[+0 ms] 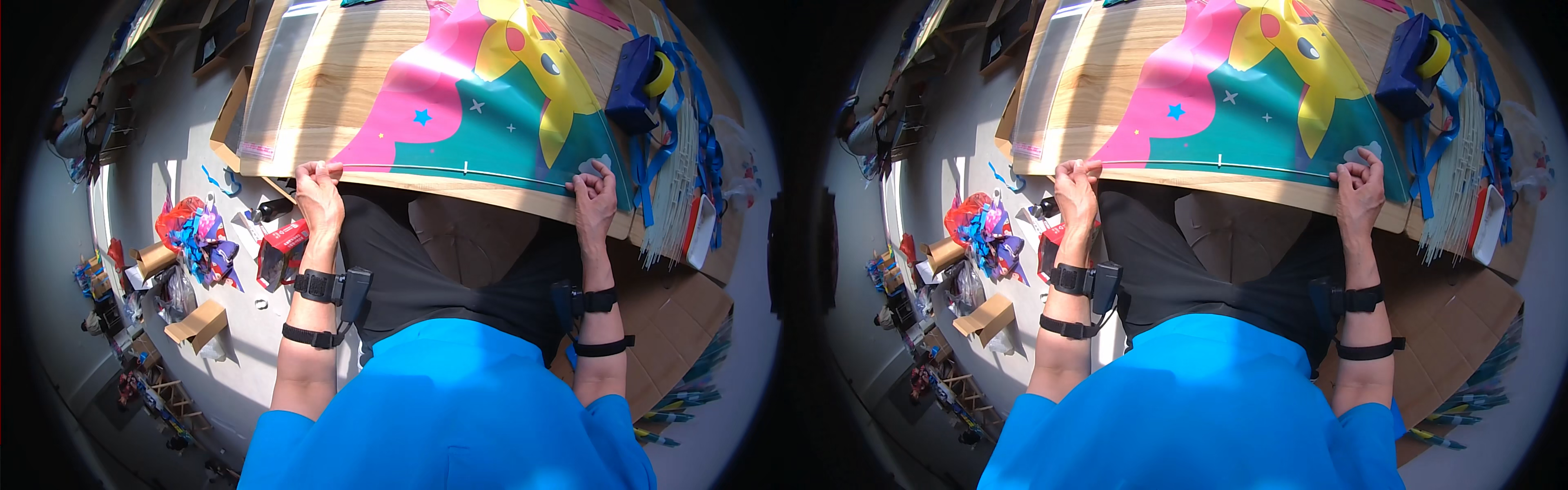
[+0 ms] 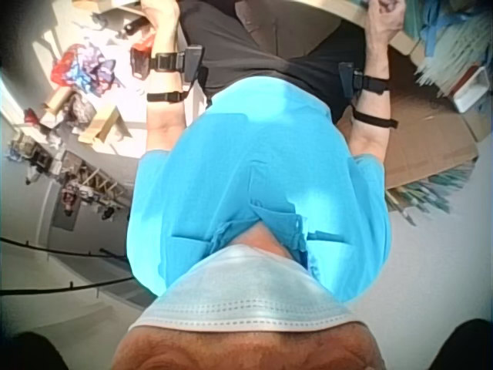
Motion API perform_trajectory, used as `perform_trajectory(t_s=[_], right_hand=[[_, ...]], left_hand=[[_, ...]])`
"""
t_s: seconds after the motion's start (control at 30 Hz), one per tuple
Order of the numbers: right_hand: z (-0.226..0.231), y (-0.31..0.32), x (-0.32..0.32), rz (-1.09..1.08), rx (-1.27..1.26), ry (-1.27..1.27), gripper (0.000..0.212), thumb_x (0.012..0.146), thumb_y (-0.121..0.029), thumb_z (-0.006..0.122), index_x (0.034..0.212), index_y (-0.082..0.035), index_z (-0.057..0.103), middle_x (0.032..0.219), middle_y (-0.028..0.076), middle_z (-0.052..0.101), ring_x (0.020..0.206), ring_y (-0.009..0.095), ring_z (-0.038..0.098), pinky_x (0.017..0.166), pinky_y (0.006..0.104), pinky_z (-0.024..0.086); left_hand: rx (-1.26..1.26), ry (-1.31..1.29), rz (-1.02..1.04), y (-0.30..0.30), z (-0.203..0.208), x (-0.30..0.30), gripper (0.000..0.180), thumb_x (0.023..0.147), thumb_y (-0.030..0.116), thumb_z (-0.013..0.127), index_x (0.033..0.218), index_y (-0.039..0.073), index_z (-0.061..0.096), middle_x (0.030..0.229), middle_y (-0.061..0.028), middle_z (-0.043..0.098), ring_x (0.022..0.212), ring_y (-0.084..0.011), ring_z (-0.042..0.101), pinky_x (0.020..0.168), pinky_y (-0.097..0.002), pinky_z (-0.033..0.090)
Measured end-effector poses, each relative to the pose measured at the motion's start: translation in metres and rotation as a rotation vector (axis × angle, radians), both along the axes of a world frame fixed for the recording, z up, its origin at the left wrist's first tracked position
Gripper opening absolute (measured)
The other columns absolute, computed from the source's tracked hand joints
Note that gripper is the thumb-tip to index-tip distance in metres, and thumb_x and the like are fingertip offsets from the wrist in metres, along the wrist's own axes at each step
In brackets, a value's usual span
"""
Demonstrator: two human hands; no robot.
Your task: Assemble a plastic kite by attaching support sticks, applying adhesive tape, and securing the frame structure.
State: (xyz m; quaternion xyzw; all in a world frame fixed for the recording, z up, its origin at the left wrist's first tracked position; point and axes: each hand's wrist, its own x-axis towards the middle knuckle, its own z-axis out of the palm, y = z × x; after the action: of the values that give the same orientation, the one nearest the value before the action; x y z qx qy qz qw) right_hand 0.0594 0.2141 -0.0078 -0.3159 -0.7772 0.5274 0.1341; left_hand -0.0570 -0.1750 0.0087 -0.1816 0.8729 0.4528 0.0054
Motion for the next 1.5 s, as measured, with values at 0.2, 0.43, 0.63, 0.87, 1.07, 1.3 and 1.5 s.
perform_trajectory(t_s=[0.2,0.43,0.63,0.87,1.07,1.3,1.5], right_hand=[[-0.002,0.001,0.000,0.002,0.004,0.001,0.037,0.088,0.000,0.060,0.123,0.001,0.048,0.086,0.007,0.064,0.076,0.013,0.066,0.074,0.0233,0.052],[0.003,-0.003,0.000,0.014,0.052,-0.018,0.037,0.088,0.001,0.059,0.124,0.002,0.048,0.086,0.007,0.063,0.077,0.012,0.065,0.073,0.0231,0.052],[0.000,-0.002,0.001,0.002,0.004,0.002,0.038,0.088,0.002,0.059,0.123,0.004,0.047,0.086,0.006,0.062,0.077,0.012,0.064,0.074,0.0228,0.052],[-0.001,-0.001,0.001,0.007,-0.002,0.010,0.038,0.088,0.002,0.059,0.124,0.004,0.047,0.086,0.006,0.062,0.076,0.012,0.065,0.074,0.0226,0.052],[0.000,-0.003,0.001,-0.001,-0.030,0.035,0.038,0.088,0.001,0.060,0.124,0.004,0.047,0.086,0.006,0.063,0.075,0.012,0.065,0.073,0.0222,0.052],[0.006,-0.008,-0.002,-0.035,-0.043,0.036,0.038,0.087,0.001,0.060,0.123,0.002,0.047,0.085,0.007,0.063,0.072,0.012,0.064,0.070,0.0225,0.051],[0.006,-0.009,-0.003,-0.054,-0.001,0.006,0.038,0.085,0.001,0.063,0.120,0.001,0.048,0.083,0.007,0.064,0.070,0.012,0.064,0.067,0.0233,0.051]], left_hand=[[0.038,0.042,-0.015,0.002,0.003,0.000,0.016,0.100,0.015,0.047,0.098,0.000,0.048,0.084,-0.0109,0.070,0.078,-0.0163,0.068,0.072,-0.0283,0.052],[-0.045,-0.009,-0.039,0.000,0.005,0.001,0.015,0.100,0.015,0.047,0.098,0.000,0.048,0.082,-0.0119,0.070,0.076,-0.0186,0.069,0.073,-0.0303,0.052],[-0.044,-0.010,-0.033,0.000,0.003,0.002,0.018,0.100,0.017,0.047,0.098,0.000,0.049,0.085,-0.0125,0.071,0.075,-0.0189,0.068,0.072,-0.0300,0.052],[-0.040,0.014,-0.026,0.000,0.003,0.002,0.018,0.100,0.018,0.047,0.099,0.000,0.048,0.085,-0.0128,0.071,0.074,-0.0186,0.067,0.071,-0.0297,0.051],[-0.055,0.023,-0.021,0.000,0.004,0.003,0.018,0.101,0.018,0.046,0.099,0.001,0.048,0.085,-0.0118,0.071,0.073,-0.0176,0.066,0.071,-0.0294,0.051],[-0.026,0.051,-0.044,-0.010,-0.009,0.000,0.021,0.102,0.021,0.045,0.098,0.000,0.048,0.085,-0.0085,0.072,0.065,-0.0100,0.057,0.064,-0.0252,0.047],[0.015,0.026,-0.061,-0.015,-0.011,-0.001,0.023,0.102,0.024,0.045,0.100,0.001,0.048,0.087,-0.0068,0.072,0.063,-0.0068,0.052,0.063,-0.0221,0.045]])
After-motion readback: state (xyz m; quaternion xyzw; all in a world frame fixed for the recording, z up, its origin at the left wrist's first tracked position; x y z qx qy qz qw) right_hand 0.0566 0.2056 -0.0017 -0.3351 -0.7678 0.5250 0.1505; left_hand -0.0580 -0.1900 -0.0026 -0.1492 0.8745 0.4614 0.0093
